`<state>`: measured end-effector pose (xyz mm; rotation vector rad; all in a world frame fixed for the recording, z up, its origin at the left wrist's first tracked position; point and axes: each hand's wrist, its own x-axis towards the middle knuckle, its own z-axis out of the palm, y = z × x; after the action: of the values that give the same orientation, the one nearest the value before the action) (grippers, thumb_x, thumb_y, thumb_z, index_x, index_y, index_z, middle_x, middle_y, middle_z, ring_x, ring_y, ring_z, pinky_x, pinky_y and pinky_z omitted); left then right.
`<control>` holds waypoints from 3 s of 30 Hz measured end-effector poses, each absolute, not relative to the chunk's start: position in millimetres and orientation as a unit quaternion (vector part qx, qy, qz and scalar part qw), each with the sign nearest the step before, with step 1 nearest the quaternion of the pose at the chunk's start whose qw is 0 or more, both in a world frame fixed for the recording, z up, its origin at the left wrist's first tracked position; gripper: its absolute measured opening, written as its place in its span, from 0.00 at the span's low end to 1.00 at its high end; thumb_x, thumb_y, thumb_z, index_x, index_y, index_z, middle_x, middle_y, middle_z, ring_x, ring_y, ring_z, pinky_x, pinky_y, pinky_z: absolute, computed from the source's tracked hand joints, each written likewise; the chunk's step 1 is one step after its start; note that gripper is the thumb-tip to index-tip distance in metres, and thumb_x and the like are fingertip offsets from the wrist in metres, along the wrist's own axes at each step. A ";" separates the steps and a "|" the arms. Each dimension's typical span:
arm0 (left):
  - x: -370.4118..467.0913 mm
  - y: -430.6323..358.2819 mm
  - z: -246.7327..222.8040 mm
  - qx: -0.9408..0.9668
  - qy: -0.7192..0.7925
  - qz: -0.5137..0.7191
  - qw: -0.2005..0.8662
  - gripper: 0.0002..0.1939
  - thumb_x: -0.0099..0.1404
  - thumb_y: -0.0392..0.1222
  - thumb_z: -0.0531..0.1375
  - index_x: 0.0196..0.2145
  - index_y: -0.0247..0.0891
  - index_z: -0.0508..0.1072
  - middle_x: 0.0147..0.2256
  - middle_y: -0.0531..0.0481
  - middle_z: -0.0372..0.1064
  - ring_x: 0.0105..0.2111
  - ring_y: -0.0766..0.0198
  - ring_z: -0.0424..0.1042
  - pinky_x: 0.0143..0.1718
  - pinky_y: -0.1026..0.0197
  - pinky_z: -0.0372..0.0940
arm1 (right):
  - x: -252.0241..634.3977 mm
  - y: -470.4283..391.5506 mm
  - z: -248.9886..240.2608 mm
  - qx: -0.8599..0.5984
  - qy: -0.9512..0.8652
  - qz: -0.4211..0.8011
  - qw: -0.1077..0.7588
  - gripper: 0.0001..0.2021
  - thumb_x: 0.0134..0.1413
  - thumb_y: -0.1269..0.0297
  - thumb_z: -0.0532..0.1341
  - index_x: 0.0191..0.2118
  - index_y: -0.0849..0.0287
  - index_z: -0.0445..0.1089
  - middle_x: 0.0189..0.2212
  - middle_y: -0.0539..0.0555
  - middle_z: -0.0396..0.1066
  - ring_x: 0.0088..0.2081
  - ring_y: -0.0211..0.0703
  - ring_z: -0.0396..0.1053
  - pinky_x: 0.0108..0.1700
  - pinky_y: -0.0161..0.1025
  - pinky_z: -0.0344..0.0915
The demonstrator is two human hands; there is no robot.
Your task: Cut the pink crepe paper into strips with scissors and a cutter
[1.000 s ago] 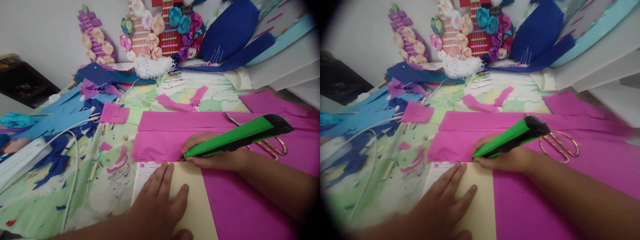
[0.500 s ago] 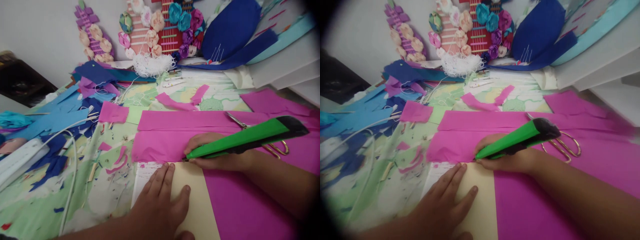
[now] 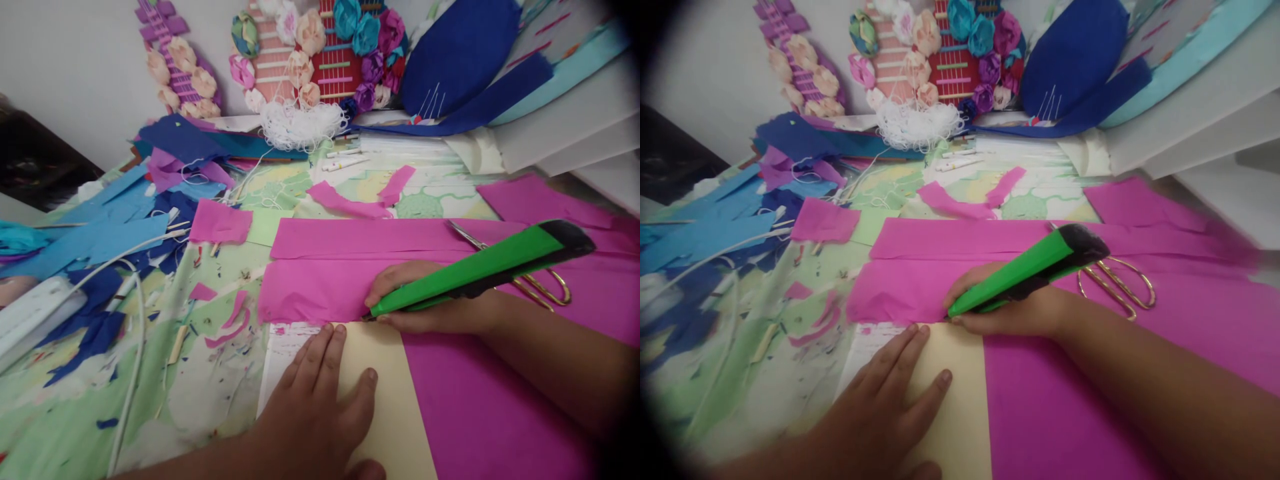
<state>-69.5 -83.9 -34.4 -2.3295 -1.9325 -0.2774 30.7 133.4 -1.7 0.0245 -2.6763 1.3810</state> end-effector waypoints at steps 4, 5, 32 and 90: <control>-68.9 -84.4 -34.4 -0.765 -0.635 -0.095 0.054 0.32 0.54 0.60 0.51 0.51 0.39 0.55 0.54 0.30 0.44 0.54 0.39 0.43 0.46 0.45 0.54 | 31.4 135.8 -1.7 -0.009 -0.873 0.483 0.062 0.08 0.46 0.65 0.58 0.34 0.60 0.69 0.32 0.51 0.70 0.33 0.34 0.68 0.36 0.31 0.66; -68.7 -84.4 -34.4 -0.765 -0.634 -0.097 0.057 0.32 0.54 0.60 0.51 0.51 0.39 0.55 0.54 0.30 0.44 0.54 0.39 0.43 0.46 0.45 0.54 | 31.4 135.6 -1.2 -0.011 -0.872 0.485 0.059 0.08 0.46 0.65 0.58 0.34 0.60 0.69 0.31 0.51 0.70 0.33 0.34 0.68 0.36 0.31 0.66; -69.3 -82.2 -37.6 -0.764 -0.630 -0.114 0.072 0.31 0.54 0.61 0.50 0.50 0.40 0.57 0.54 0.32 0.46 0.54 0.40 0.45 0.45 0.46 0.55 | 31.4 130.8 4.5 -0.036 -0.868 0.493 0.051 0.05 0.44 0.68 0.58 0.31 0.60 0.67 0.28 0.50 0.70 0.31 0.34 0.68 0.34 0.30 0.65; -65.3 -73.1 -2.4 -0.815 -0.577 -0.038 -0.022 0.29 0.57 0.53 0.50 0.49 0.27 0.62 0.53 0.33 0.54 0.53 0.48 0.52 0.50 0.48 0.53 | 31.6 142.7 9.9 -0.190 -0.772 0.585 0.158 0.08 0.40 0.63 0.60 0.25 0.61 0.62 0.21 0.49 0.67 0.24 0.35 0.66 0.28 0.32 0.62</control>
<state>-65.3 -73.1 -2.4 -2.5979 -1.8400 -0.1214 31.6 142.7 9.9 -0.5442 -2.2081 1.6740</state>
